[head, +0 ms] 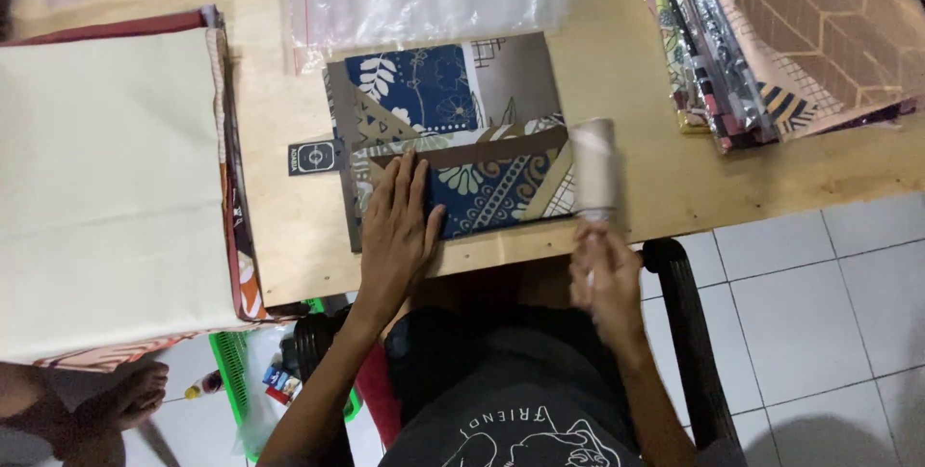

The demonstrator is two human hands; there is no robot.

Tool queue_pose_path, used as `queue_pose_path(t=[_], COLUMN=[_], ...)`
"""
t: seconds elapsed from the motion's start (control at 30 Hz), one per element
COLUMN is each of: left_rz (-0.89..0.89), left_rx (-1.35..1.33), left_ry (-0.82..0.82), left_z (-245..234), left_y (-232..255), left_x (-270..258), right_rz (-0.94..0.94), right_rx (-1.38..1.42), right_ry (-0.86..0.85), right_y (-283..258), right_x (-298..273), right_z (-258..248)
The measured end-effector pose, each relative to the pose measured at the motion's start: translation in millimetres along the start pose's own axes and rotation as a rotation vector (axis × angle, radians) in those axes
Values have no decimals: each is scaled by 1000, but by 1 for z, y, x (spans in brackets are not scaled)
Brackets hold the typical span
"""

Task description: The person uses a lint roller to clean pieces of folded patterned fabric before placing one piece into a clear plastic bag and smoothing it out.

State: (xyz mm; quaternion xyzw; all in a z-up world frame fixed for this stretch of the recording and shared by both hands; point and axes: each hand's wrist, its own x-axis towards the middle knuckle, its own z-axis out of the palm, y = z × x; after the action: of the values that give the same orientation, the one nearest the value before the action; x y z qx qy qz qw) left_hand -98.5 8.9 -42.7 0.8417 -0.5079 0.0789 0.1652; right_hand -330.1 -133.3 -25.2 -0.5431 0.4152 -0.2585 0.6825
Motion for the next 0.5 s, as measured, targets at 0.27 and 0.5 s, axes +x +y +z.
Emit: queue_pose_path(t=[0.27, 0.5], left_rz=[-17, -30], left_rx=[-5, -5], left_ry=[-39, -54], left_z=[1, -2], left_y=[1, 2], left_x=[0, 2], right_rz=[161, 118], right_rx=[-26, -52], right_ry=[-320, -79], right_y=[17, -2], right_x=[-25, 3], right_z=[44, -3])
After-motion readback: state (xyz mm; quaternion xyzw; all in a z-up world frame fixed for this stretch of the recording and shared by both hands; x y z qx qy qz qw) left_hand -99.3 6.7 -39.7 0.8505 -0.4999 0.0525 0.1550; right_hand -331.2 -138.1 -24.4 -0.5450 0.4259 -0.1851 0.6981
